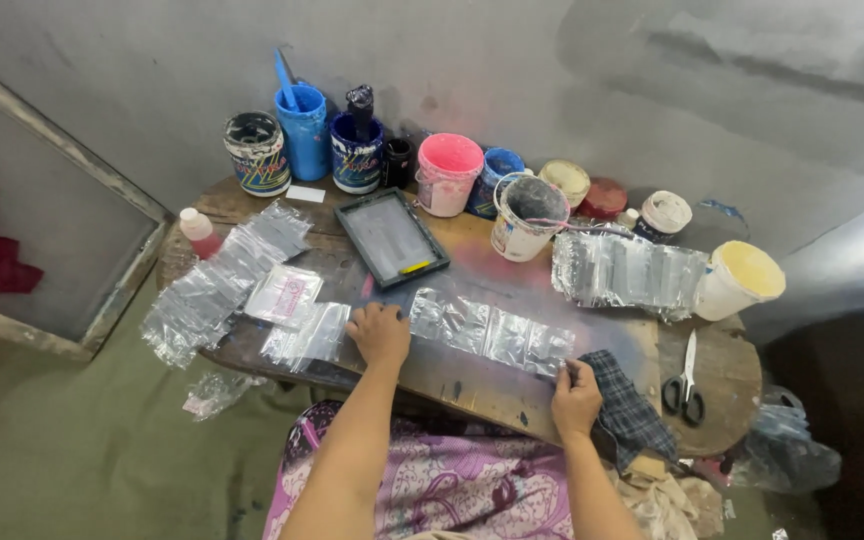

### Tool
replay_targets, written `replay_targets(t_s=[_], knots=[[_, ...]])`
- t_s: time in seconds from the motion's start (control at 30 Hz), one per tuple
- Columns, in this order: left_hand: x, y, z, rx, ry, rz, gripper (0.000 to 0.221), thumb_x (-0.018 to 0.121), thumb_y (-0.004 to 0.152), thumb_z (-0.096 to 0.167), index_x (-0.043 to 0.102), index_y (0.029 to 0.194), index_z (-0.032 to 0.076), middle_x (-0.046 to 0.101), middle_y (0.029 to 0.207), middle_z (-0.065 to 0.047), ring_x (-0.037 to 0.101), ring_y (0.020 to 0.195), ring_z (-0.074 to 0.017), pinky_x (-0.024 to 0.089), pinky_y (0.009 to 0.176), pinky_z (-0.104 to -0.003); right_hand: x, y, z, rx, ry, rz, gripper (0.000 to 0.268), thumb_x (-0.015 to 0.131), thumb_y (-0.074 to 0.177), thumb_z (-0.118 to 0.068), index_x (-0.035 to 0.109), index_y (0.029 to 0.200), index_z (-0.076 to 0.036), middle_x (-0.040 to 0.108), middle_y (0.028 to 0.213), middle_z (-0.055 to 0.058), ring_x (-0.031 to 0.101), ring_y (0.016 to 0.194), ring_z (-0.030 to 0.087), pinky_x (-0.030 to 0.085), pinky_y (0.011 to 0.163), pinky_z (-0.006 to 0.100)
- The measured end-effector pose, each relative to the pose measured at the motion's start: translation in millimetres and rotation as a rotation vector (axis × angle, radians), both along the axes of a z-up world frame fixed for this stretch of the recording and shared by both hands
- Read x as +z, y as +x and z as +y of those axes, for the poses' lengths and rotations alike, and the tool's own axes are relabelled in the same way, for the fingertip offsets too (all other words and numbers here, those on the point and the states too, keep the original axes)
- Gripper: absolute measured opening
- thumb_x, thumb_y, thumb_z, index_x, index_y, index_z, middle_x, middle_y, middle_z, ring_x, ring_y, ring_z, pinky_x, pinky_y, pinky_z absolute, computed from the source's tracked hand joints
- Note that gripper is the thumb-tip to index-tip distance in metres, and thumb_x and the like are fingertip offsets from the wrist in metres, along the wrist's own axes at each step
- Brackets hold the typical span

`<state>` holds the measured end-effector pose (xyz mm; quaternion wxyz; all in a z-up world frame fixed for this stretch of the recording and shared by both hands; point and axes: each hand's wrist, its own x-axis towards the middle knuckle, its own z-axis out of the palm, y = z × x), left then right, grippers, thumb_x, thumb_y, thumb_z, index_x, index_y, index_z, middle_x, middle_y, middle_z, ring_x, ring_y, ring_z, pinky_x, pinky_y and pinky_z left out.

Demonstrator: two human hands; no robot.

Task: Screen printing designs onto small plastic bags using a manual screen and squeegee

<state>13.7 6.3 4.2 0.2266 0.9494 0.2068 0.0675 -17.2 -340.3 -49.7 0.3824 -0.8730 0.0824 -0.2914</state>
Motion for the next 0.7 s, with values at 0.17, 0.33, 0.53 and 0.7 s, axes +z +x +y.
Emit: replay_targets(t_s=[0.17,0.33,0.53,0.7], knots=[[20.4,1.6,-7.9,0.046,-0.006,0.061,0.022,0.071,0.092,0.035,0.076,0.107,0.02,0.063,0.117,-0.007,0.052,0.11,-0.0278,0.035,0.092,-0.045,-2.8,6.9,0.2,0.008,-0.031,0.025,0.011,0.07,0.095,-0.012,0.072,0.106,-0.013,0.078,0.096,0.009,0.074,0.093,0.028,0.059,0.08,0.039],[-6.1,13.0,-13.3,0.028,0.034,0.088,0.013,0.072,0.09,0.032,0.077,0.1,0.024,0.062,0.112,-0.002,0.051,0.105,-0.0238,0.034,0.092,-0.043,-3.5,9.0,0.3,0.009,-0.037,0.051,0.01,0.071,0.095,-0.015,0.073,0.105,-0.015,0.078,0.096,0.008,0.074,0.093,0.027,0.059,0.078,0.038],[-10.3,8.3,-15.2,-0.034,-0.043,0.03,0.012,0.062,0.099,0.018,0.073,0.098,0.013,0.065,0.106,-0.007,0.052,0.114,-0.0265,0.029,0.103,-0.049,-6.5,10.4,-2.4,0.043,0.001,0.02,0.011,0.071,0.093,-0.01,0.075,0.102,-0.014,0.077,0.096,0.008,0.074,0.096,0.026,0.058,0.083,0.037],[-25.6,-2.1,5.8,-0.064,-0.169,-0.029,0.016,0.058,0.095,0.026,0.068,0.085,0.019,0.072,0.085,-0.009,0.063,0.091,-0.0342,0.032,0.093,-0.046,-31.0,18.8,-15.7,0.142,-0.056,0.018,0.018,0.064,0.095,-0.012,0.077,0.109,-0.011,0.076,0.111,0.007,0.07,0.104,0.024,0.051,0.096,0.035]])
